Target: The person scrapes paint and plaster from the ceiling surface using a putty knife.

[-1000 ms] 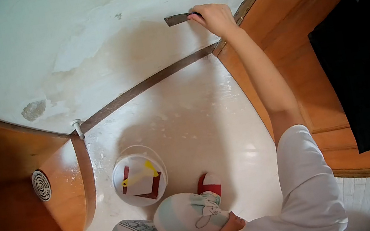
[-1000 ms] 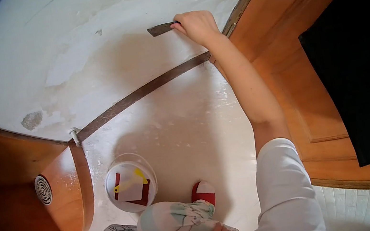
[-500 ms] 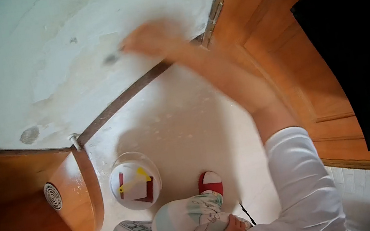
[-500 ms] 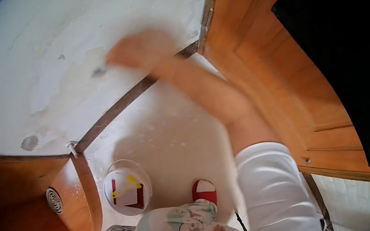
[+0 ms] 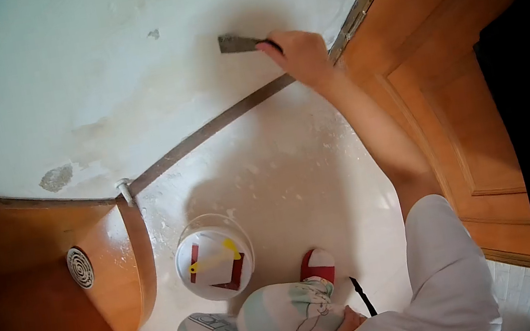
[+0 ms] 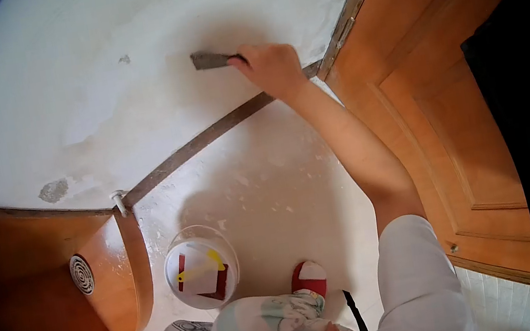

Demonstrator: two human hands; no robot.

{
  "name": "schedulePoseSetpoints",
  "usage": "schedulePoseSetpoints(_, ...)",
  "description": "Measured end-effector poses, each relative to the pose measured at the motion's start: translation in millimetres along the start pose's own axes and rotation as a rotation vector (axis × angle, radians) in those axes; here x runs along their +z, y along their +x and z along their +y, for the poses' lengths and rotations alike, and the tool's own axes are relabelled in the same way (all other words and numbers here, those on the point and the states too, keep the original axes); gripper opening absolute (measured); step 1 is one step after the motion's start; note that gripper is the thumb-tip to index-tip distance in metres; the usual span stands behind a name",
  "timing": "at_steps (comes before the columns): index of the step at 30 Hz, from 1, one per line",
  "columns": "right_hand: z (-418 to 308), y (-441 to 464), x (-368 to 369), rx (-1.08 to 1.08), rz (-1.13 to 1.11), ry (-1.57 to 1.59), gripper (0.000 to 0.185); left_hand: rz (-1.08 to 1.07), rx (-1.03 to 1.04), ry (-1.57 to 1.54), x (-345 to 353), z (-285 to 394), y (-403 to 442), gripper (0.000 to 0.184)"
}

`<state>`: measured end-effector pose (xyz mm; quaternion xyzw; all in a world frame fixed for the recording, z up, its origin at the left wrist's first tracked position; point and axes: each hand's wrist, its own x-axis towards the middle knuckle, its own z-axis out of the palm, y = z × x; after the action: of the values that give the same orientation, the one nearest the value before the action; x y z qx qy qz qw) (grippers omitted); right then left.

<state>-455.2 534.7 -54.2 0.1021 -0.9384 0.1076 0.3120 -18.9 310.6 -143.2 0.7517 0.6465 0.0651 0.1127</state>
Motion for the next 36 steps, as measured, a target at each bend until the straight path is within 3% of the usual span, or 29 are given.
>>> schedulePoseSetpoints(4, 11, -1, 4, -0.071, 0.131, 0.004, 0.027, 0.006, 0.007, -0.008, -2, -3, 0, 0.023)
schedulePoseSetpoints(7, 18, 4, -12, 0.054, 0.057, -0.039, 0.027, 0.009, 0.014, -0.019, -3, -6, -4, 0.024)
schedulePoseSetpoints(11, 26, 19, -12, 0.028, -0.031, -0.090, 0.028, 0.016, 0.014, -0.023, -5, -10, -7, 0.024)
schedulePoseSetpoints(14, 20, 22, -10, -0.108, 0.059, -0.100, 0.025, 0.014, 0.018, -0.034, -5, -9, -4, 0.024)
schedulePoseSetpoints(20, 1, 15, -7, -0.003, 0.000, -0.187, 0.028, 0.010, 0.023, -0.028, -5, -11, -4, 0.024)
schedulePoseSetpoints(23, -1, 4, 11, 0.133, -0.083, 0.103, 0.030, 0.008, 0.024, -0.021, -6, -11, -3, 0.025)
schedulePoseSetpoints(27, -28, -16, 30, 0.352, -0.053, 0.205, 0.029, 0.001, 0.023, -0.011, -4, -10, -3, 0.025)
schedulePoseSetpoints(28, -26, -16, 32, 0.221, 0.077, 0.146, 0.028, 0.000, 0.023, -0.012, -5, -10, -2, 0.025)
schedulePoseSetpoints(32, -9, 19, 8, -0.167, 0.061, -0.171, 0.028, 0.005, 0.012, -0.016, -5, -11, 1, 0.025)
schedulePoseSetpoints(35, -6, 42, -6, -0.359, -0.018, -0.158, 0.029, 0.007, 0.003, -0.014, -7, -9, 3, 0.025)
schedulePoseSetpoints(36, -6, 37, -9, -0.308, -0.059, -0.131, 0.029, 0.002, -0.003, -0.006, -7, -8, 5, 0.025)
